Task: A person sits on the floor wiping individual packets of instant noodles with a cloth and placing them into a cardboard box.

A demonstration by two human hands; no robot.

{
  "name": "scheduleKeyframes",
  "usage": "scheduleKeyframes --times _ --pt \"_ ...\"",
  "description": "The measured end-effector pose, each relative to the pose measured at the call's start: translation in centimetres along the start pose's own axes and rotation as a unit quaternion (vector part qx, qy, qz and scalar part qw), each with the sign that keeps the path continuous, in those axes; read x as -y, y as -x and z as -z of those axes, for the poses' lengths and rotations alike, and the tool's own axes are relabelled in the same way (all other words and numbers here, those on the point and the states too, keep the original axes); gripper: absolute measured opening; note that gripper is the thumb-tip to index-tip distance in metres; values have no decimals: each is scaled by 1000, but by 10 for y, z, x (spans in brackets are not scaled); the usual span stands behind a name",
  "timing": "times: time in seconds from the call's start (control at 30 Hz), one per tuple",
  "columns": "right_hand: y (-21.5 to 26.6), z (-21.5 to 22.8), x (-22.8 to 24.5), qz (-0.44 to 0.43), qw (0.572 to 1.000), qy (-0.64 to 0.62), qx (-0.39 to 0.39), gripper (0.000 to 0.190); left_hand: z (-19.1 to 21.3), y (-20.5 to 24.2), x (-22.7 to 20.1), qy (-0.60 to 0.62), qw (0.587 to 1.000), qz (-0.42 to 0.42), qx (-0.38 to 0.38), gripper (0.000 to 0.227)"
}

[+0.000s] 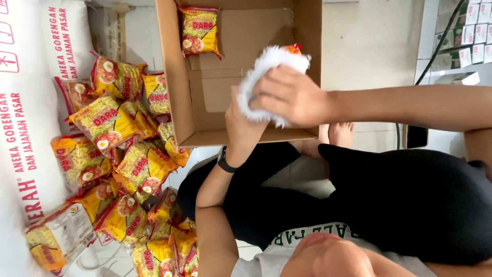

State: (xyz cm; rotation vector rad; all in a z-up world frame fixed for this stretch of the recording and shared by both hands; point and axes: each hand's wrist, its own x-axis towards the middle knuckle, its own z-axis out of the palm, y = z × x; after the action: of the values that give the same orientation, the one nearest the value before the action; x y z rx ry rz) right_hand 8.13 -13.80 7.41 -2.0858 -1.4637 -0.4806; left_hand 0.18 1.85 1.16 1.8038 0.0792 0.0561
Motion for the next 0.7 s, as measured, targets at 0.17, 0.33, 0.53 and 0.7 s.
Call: scheduleKeyframes --times 0.17,0.33,0.53,0.7 --pt "1 2 -12 47 997 -30 48 23 -7 2 28 -169 979 -103 -53 58" --pt "25 5 -71 -111 993 -1 25 23 3 -1 -5 -121 980 -132 -89 55" --pt "30 -15 -80 -520 741 -418 -73 11 6 -11 -15 90 994 -32 -50 52" --pt "26 -13 -73 -606 548 -567 -103 10 0 -12 13 330 941 73 -10 62"
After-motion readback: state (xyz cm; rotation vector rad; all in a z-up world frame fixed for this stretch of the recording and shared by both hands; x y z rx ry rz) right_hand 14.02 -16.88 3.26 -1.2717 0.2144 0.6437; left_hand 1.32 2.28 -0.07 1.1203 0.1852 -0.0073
